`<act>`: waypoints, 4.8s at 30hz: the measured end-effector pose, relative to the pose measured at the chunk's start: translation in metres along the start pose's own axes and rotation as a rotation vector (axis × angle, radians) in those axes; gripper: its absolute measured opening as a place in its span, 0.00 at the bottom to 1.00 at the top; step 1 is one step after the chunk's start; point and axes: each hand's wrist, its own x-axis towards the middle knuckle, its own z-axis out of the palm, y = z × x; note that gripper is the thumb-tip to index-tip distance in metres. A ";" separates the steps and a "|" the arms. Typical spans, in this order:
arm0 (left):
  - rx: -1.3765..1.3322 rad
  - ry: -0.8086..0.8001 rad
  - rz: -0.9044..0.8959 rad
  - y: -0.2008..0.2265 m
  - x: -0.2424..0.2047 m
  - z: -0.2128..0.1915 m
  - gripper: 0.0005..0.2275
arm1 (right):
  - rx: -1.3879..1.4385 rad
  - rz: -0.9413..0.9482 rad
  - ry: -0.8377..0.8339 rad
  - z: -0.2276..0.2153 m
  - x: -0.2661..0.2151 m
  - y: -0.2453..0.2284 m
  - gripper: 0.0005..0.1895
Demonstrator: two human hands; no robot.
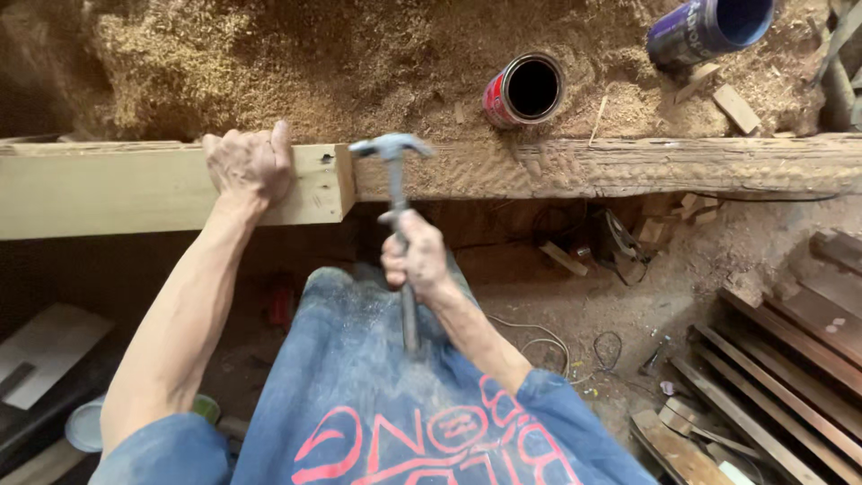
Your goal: The person uses a hammer to drive nails into wooden boards to assemble small rectangular boxes. They frequently reach into a container for more nails and reposition the wooden components.
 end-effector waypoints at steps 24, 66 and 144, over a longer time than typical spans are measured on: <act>-0.067 0.150 -0.098 0.007 0.008 0.012 0.31 | -0.175 0.091 0.042 0.013 -0.029 0.008 0.19; -0.084 0.588 0.138 0.038 -0.026 0.057 0.11 | -1.527 -0.623 1.016 -0.269 0.103 -0.437 0.15; -1.196 0.045 0.084 0.284 -0.034 -0.001 0.09 | -0.778 -0.439 -0.158 -0.115 0.015 -0.216 0.08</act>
